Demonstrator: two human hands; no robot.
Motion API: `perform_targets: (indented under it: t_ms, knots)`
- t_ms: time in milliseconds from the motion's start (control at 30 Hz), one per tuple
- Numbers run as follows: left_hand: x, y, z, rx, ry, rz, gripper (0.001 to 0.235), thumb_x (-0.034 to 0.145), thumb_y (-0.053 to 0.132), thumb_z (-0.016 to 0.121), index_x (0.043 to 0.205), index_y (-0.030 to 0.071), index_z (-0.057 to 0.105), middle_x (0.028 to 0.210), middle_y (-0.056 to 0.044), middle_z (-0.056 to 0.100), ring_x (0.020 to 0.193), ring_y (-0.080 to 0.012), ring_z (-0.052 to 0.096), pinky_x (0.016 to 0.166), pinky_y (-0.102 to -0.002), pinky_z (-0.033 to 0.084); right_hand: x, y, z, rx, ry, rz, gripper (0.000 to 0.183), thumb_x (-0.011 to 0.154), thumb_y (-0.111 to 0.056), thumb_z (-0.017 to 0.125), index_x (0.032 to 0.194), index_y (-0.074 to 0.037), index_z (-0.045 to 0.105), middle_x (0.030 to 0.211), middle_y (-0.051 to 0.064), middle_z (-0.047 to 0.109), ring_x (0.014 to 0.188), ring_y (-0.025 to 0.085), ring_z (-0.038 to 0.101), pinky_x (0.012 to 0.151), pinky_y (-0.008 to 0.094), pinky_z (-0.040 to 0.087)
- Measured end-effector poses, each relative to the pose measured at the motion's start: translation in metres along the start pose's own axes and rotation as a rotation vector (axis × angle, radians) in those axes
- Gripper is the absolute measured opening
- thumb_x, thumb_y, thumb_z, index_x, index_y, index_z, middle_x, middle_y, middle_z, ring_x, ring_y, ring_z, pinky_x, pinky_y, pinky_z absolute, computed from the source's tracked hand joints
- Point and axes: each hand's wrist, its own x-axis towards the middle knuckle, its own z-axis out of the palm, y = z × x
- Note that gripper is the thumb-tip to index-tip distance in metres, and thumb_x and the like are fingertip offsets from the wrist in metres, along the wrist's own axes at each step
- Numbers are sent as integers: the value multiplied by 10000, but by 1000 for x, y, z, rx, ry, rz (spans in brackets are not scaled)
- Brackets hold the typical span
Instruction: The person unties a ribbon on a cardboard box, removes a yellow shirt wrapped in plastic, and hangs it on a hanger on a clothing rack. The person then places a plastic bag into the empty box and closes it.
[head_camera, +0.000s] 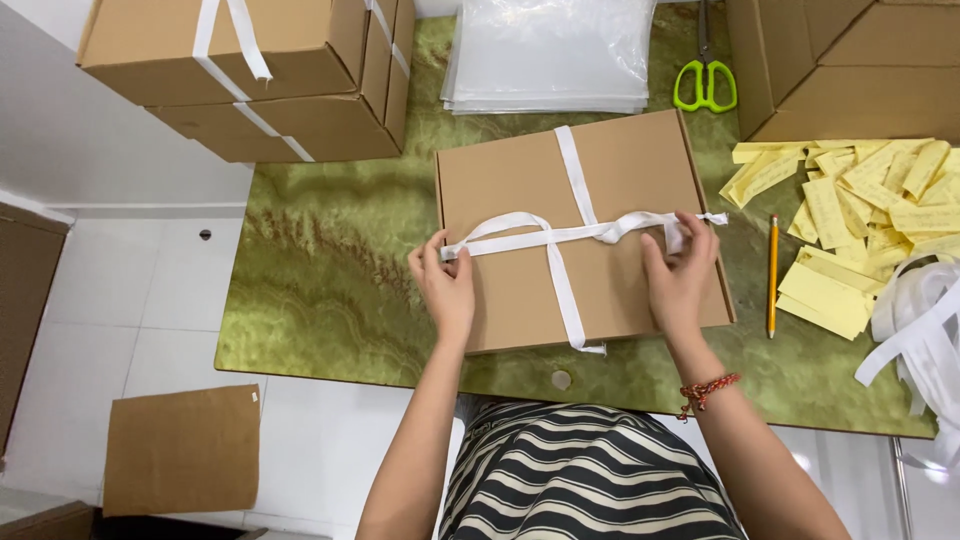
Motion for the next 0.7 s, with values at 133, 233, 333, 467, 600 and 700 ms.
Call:
perform_targets:
  t_ms: [133, 233, 333, 467, 600, 700]
  knots:
    - [-6, 5, 1, -19, 4, 9, 351, 948, 130, 755, 1294, 127, 698, 1245, -105, 521, 727, -173, 659, 749, -366, 596, -13, -37, 9, -362, -7, -161, 429, 941, -208, 913, 1286, -141, 666, 1309, 53, 445, 1241, 343, 438, 989, 513, 386]
    - [-20, 24, 6, -31, -108, 98, 264, 955, 117, 750, 1217, 146, 731, 1014, -98, 586, 718, -233, 676, 642, -330, 555, -23, -29, 27, -541, -175, -223, 250, 893, -463, 897, 995, -287, 752, 1209, -50, 513, 1178, 253, 478, 966, 450, 364]
    - [-35, 42, 15, -239, -376, -97, 350, 1033, 136, 641, 1378, 114, 583, 921, -93, 731, 584, -143, 698, 535, -251, 570, -33, -26, 45, -502, -470, -46, 304, 850, -498, 877, 1024, -267, 784, 1195, -57, 563, 1166, 239, 518, 937, 445, 370]
    - [-40, 30, 42, -270, -547, -241, 383, 1003, 172, 712, 1348, 41, 613, 1075, -206, 781, 771, -220, 802, 608, -290, 662, -35, -24, 51, -463, -560, -15, 209, 883, -423, 848, 927, -233, 773, 1099, -20, 631, 1108, 266, 588, 873, 452, 429]
    - [-43, 30, 57, -348, -630, -403, 513, 893, 212, 867, 1337, 29, 686, 1076, -189, 795, 785, -196, 804, 615, -276, 676, -41, -2, 57, -114, -674, 250, 200, 916, -308, 845, 1027, -171, 751, 938, 76, 808, 949, 297, 777, 800, 408, 577]
    - [-40, 6, 83, -423, -644, -496, 611, 847, 301, 932, 1344, 39, 692, 1110, -157, 790, 821, -165, 791, 655, -261, 671, -33, -28, 37, 57, -733, 344, 175, 908, -231, 839, 1035, -162, 741, 897, 48, 835, 881, 182, 762, 832, 361, 580]
